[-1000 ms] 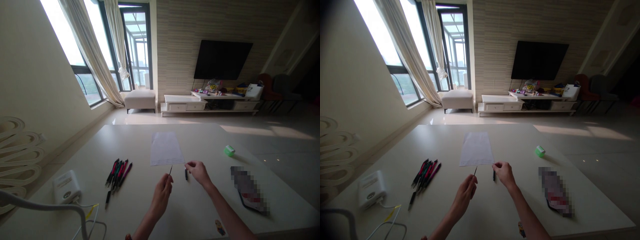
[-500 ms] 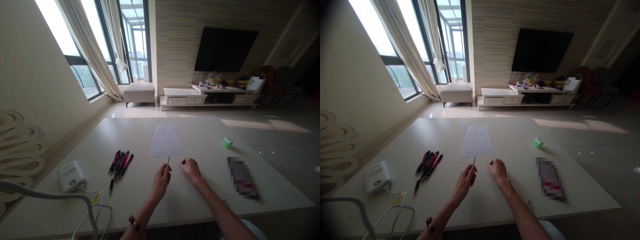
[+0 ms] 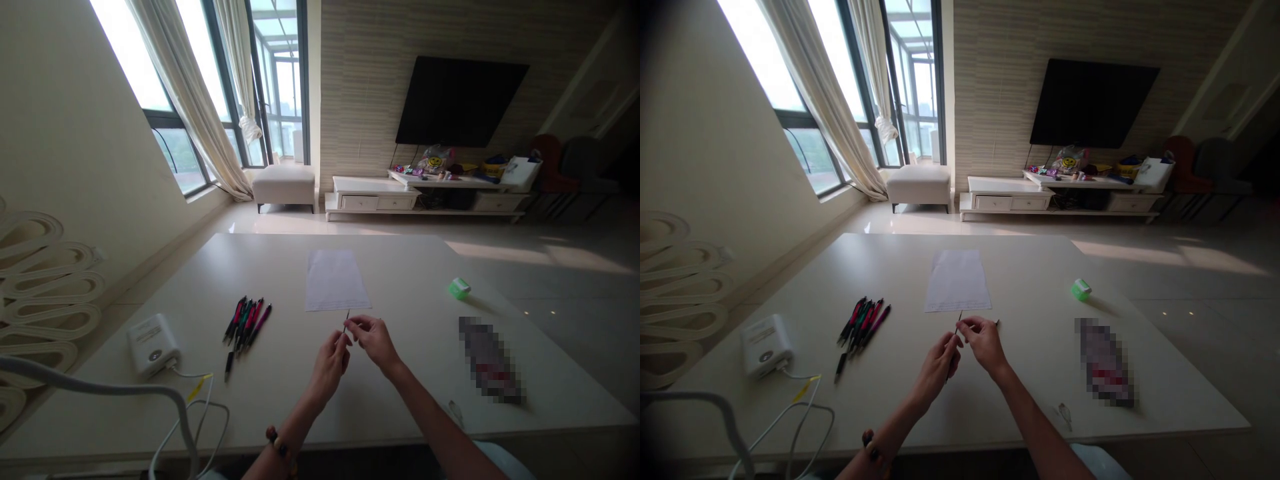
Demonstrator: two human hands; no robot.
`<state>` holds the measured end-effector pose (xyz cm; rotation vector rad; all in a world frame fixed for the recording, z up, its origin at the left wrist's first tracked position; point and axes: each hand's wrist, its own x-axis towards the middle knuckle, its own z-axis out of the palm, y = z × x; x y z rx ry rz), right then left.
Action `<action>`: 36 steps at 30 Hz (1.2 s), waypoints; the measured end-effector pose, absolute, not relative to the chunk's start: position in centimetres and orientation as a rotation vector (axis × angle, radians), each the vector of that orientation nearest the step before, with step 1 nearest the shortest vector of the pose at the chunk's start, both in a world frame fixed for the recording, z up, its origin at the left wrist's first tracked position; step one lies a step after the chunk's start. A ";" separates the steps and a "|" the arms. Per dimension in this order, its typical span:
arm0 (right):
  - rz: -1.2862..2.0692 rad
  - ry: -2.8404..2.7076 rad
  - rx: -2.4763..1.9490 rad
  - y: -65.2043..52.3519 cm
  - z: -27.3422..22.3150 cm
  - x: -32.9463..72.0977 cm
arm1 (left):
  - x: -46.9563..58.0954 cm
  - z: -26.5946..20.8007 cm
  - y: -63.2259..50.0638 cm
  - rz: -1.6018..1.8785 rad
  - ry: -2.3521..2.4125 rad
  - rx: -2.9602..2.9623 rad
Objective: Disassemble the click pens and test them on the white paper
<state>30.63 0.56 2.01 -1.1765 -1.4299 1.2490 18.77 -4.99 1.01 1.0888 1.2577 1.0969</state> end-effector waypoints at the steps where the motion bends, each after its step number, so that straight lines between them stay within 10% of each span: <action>1: 1.193 -1.389 -1.205 1.1 2.0 30.9 | 18.7 0.9 -5.0 1.089 1.277 1.105; 24: 0.505 -1.848 -1.782 2.2 2.9 34.3 | 15.7 -0.8 0.4 0.805 2.010 1.479; 36: 1.114 -2.373 -1.373 -5.6 3.7 34.7 | 16.8 4.0 -6.9 0.642 1.639 1.610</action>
